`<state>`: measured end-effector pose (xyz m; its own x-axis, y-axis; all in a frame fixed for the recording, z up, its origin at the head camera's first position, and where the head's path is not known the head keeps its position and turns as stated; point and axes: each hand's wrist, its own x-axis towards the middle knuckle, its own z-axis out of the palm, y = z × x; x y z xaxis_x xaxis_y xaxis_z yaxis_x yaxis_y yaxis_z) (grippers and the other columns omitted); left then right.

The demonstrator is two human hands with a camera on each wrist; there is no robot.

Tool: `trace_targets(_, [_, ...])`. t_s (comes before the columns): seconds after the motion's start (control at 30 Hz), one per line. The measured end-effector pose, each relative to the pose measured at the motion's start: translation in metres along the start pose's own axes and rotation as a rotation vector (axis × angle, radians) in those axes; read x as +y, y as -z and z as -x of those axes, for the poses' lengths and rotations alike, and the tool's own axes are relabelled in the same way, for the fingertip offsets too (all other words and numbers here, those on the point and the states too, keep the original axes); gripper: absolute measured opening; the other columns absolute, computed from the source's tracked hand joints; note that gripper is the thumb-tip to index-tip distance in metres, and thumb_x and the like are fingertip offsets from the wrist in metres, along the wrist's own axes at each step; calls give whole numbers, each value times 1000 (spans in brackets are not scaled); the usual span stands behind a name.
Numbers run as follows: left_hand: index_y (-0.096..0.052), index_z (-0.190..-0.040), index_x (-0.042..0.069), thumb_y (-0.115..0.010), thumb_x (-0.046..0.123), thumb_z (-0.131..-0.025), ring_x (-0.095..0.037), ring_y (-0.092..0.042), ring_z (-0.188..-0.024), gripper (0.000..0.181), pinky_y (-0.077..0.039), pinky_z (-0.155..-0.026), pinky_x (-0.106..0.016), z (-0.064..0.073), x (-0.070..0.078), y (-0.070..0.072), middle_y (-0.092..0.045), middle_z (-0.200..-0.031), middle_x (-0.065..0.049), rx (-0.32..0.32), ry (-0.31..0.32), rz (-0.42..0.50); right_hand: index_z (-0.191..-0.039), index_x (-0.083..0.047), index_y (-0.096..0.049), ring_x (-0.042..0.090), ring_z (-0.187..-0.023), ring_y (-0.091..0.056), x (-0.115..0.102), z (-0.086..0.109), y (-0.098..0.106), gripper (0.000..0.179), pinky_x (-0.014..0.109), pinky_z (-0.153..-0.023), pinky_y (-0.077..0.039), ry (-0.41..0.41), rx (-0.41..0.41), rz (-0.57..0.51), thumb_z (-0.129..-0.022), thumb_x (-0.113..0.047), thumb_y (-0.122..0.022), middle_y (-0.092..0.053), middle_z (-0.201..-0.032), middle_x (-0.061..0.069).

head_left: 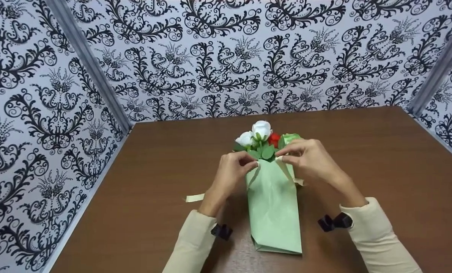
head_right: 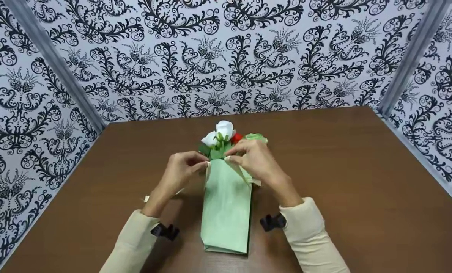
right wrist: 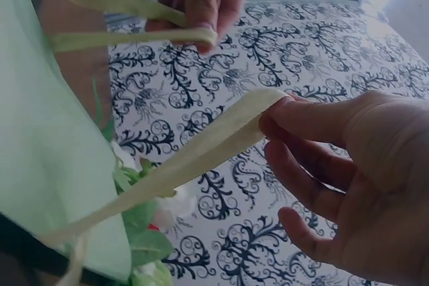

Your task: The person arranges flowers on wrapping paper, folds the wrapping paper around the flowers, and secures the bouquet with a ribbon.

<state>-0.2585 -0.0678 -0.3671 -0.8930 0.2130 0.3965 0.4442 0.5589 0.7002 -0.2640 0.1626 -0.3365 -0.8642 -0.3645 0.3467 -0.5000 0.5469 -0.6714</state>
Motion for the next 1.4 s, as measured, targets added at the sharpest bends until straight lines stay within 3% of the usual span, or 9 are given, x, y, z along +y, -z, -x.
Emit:
trace_targets(0.2, [-79,-100,2,-76,12,-88,-16,-72,-75,16,-55,-66,-19,-1,0,-4,-78,-88,-10,-52,-2,44,-104,-11,-81,8,-87,-65,5,-3,-14,17,19,-74,-52,11,-109,-103,-87,-14,-77,-78,-99,5])
trace_targets(0.4, [-78,-108,2,-74,10,-89,-14,-68,-69,21,-53,-63,-17,-2,-2,-3,-77,-85,-13,-93,-39,85,-108,-7,-79,3,-83,-64,12,-5,-25,19,15,-72,-50,-62,-183,-171,-91,-12,-73,-77,-106,12])
trace_targets(0.53, [-78,-109,3,-73,12,-90,-17,-68,-72,21,-52,-63,-16,-3,-4,-4,-77,-91,-13,-133,2,120,-110,-1,-77,-1,-79,-62,14,-6,-29,20,14,-70,-50,-84,-202,-228,-92,-9,-71,-76,-106,17])
trace_targets(0.63, [-78,-109,4,-73,14,-91,-18,-68,-73,22,-50,-63,-16,-4,-5,-5,-77,-94,-13,-152,33,138,-111,1,-76,-2,-84,-66,16,-6,-30,21,15,-75,-53,-83,-220,-288,-93,-7,-69,-76,-107,19])
trace_targets(0.8, [-81,-100,6,-74,17,-91,-9,-63,-74,16,-49,-64,-17,-3,-3,-5,-79,-93,-7,-131,45,66,-119,3,-72,1,-94,-71,19,-8,-32,27,18,-85,-56,-50,-265,-377,-94,-8,-68,-73,-114,22])
trace_targets(0.97, [-80,-84,7,-74,20,-91,-5,-54,-68,17,-43,-60,-17,0,-1,-4,-76,-81,-3,-108,17,-51,-128,10,-62,3,-89,-72,22,-9,-35,34,20,-83,-57,-74,-299,-452,-97,-3,-62,-69,-116,31])
trace_targets(1.17, [-75,-77,7,-70,21,-94,-11,-51,-71,23,-40,-62,-20,3,0,0,-62,-78,-1,-133,18,-86,-129,10,-61,13,-78,-71,22,-9,-36,34,27,-73,-61,-129,-279,-413,-98,-3,-60,-68,-115,30])
trace_targets(1.3, [-71,-74,8,-67,21,-95,-8,-46,-62,25,-36,-56,-20,3,-1,1,-58,-70,4,-181,61,-20,-123,6,-67,11,-75,-67,23,-8,-37,29,24,-65,-58,-144,-264,-308,-97,-6,-63,-70,-112,25])
trace_targets(1.4, [-71,-73,10,-65,22,-97,-8,-49,-58,28,-37,-53,-20,2,-3,1,-64,-65,2,-223,107,69,-120,4,-69,8,-67,-64,24,-8,-37,26,22,-60,-55,-159,-274,-262,-97,-6,-63,-71,-106,22])
